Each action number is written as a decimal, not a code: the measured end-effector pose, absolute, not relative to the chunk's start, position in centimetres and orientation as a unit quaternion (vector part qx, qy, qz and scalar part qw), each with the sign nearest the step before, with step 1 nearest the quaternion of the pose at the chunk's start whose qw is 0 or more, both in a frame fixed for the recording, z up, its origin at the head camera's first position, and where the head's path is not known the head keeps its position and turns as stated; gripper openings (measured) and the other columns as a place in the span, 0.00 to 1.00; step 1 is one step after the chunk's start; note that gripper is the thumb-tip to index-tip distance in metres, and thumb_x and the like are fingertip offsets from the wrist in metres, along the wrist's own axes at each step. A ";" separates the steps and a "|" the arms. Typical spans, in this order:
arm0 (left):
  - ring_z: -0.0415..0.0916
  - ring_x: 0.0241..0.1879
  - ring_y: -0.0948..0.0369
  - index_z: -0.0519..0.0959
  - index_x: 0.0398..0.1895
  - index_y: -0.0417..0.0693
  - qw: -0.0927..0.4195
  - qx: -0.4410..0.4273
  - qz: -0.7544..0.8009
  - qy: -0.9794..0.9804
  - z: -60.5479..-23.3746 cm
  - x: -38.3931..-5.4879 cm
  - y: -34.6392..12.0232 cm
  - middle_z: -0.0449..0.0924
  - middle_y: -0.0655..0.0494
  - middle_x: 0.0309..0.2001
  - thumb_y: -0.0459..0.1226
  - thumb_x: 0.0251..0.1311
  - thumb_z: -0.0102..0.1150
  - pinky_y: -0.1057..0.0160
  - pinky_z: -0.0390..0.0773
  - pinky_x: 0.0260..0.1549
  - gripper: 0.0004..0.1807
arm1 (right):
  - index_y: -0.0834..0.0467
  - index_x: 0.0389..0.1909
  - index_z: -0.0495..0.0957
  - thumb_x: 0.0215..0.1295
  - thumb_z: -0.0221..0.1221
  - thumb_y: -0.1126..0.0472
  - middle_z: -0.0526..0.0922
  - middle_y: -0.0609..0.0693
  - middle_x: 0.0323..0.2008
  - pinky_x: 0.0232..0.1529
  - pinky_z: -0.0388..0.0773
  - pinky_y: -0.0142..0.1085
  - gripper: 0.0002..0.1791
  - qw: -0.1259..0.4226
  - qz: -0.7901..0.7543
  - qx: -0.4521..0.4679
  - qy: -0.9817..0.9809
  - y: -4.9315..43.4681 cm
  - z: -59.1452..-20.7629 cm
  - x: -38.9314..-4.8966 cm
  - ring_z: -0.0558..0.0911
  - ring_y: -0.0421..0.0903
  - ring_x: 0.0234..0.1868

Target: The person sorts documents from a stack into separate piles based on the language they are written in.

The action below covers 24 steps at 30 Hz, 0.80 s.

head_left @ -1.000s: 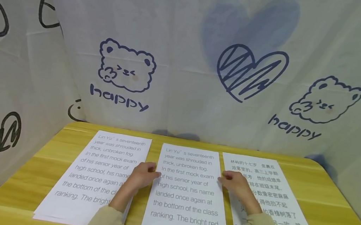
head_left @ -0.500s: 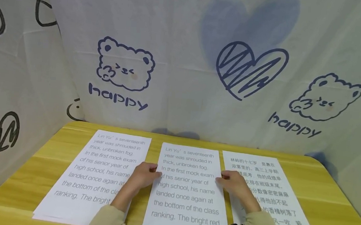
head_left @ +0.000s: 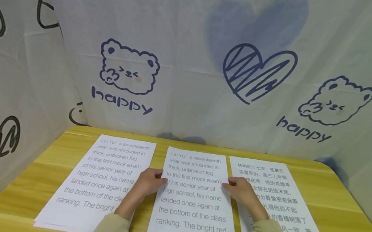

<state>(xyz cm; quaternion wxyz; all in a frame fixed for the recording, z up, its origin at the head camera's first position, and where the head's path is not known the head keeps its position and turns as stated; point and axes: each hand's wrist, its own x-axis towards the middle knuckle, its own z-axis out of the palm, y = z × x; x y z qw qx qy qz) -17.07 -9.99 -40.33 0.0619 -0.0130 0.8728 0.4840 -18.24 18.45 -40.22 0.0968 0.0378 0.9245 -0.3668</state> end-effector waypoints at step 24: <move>0.77 0.38 0.54 0.73 0.60 0.31 0.016 0.005 0.490 0.872 -40.1 -17.0 -9.3 0.78 0.43 0.44 0.30 0.62 0.54 0.61 0.80 0.34 0.22 | 0.72 0.60 0.71 0.62 0.59 0.67 0.80 0.59 0.39 0.31 0.79 0.37 0.25 0.038 -0.433 0.039 0.900 18.6 -39.6 -17.9 0.79 0.45 0.30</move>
